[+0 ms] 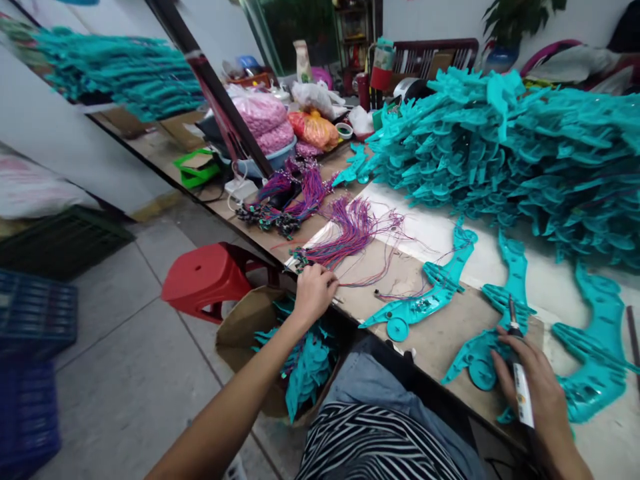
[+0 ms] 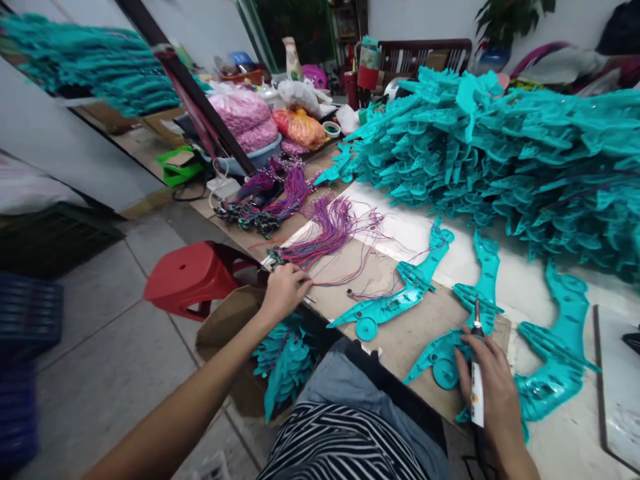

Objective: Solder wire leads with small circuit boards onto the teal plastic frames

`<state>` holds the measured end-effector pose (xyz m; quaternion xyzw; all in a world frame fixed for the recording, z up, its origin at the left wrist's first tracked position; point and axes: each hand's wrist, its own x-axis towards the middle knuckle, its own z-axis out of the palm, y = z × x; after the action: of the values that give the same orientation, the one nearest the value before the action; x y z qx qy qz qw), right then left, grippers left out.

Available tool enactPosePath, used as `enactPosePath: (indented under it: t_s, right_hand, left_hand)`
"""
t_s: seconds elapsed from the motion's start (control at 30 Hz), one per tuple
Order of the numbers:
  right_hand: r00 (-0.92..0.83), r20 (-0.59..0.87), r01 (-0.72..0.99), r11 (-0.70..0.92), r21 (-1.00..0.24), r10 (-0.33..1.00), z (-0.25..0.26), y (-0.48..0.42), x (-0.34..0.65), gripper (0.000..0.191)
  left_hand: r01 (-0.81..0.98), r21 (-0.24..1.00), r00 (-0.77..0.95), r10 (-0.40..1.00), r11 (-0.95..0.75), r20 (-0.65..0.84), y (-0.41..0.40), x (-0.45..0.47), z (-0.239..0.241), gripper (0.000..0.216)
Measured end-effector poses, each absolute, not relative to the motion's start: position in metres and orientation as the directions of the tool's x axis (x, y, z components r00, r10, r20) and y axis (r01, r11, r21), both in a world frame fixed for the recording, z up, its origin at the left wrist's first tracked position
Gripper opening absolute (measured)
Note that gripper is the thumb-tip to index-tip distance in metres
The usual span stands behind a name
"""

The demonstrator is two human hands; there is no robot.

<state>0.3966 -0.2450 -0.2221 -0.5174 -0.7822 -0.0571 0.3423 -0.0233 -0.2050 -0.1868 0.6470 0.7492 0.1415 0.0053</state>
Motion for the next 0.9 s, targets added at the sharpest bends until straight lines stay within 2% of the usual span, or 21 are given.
enactPosePath:
  t_s: [0.13, 0.2, 0.33, 0.4, 0.47, 0.57, 0.63, 0.7, 0.77, 0.83, 0.9]
  right_hand:
    - [-0.240, 0.593, 0.845, 0.467, -0.263, 0.768, -0.222, -0.246, 0.396, 0.029]
    - [-0.240, 0.589, 0.845, 0.465, -0.264, 0.771, -0.220, -0.246, 0.394, 0.029]
    - [-0.226, 0.592, 0.846, 0.457, -0.274, 0.773, -0.218, -0.245, 0.391, 0.027]
    - [-0.223, 0.594, 0.847, 0.456, -0.275, 0.773, -0.217, -0.245, 0.390, 0.026]
    - [-0.233, 0.591, 0.845, 0.461, -0.270, 0.772, -0.217, -0.245, 0.390, 0.026]
    - [-0.245, 0.599, 0.838, 0.477, -0.265, 0.763, -0.218, -0.246, 0.392, 0.028]
    - [-0.237, 0.597, 0.841, 0.469, -0.268, 0.766, -0.219, -0.246, 0.392, 0.027]
    - [-0.224, 0.586, 0.847, 0.453, -0.278, 0.779, -0.220, -0.246, 0.392, 0.026]
    - [-0.212, 0.579, 0.849, 0.441, -0.289, 0.787, -0.220, -0.246, 0.392, 0.026]
    - [-0.209, 0.589, 0.846, 0.447, -0.292, 0.780, -0.219, -0.246, 0.391, 0.025]
    - [-0.216, 0.605, 0.842, 0.460, -0.282, 0.767, -0.218, -0.245, 0.390, 0.025]
  left_hand:
    - [0.941, 0.321, -0.146, 0.985, 0.110, 0.090, -0.195, -0.042, -0.157, 0.024]
    - [0.956, 0.285, -0.084, 0.995, 0.067, 0.049, -0.177, -0.054, -0.131, 0.024]
    - [0.971, 0.063, 0.218, 0.963, -0.230, 0.155, -0.100, -0.053, -0.083, 0.023]
    - [0.938, -0.008, 0.340, 0.913, -0.347, 0.225, -0.053, -0.038, -0.072, 0.019]
    - [0.915, -0.006, 0.386, 0.869, -0.404, 0.310, -0.018, -0.018, -0.071, 0.020]
    - [0.930, 0.073, 0.315, 0.881, -0.361, 0.354, -0.011, 0.007, -0.089, 0.032]
    - [0.923, 0.155, 0.310, 0.918, -0.353, 0.248, -0.039, 0.015, -0.110, 0.023]
    - [0.881, 0.266, 0.394, 0.918, -0.392, 0.048, -0.084, 0.016, -0.134, 0.021]
    - [0.888, 0.371, 0.332, 0.938, -0.273, -0.103, -0.128, 0.012, -0.156, 0.026]
    - [0.898, 0.390, 0.286, 0.945, -0.205, -0.160, -0.157, 0.007, -0.169, 0.011]
    - [0.900, 0.403, 0.258, 0.948, -0.166, -0.186, -0.165, 0.003, -0.172, 0.012]
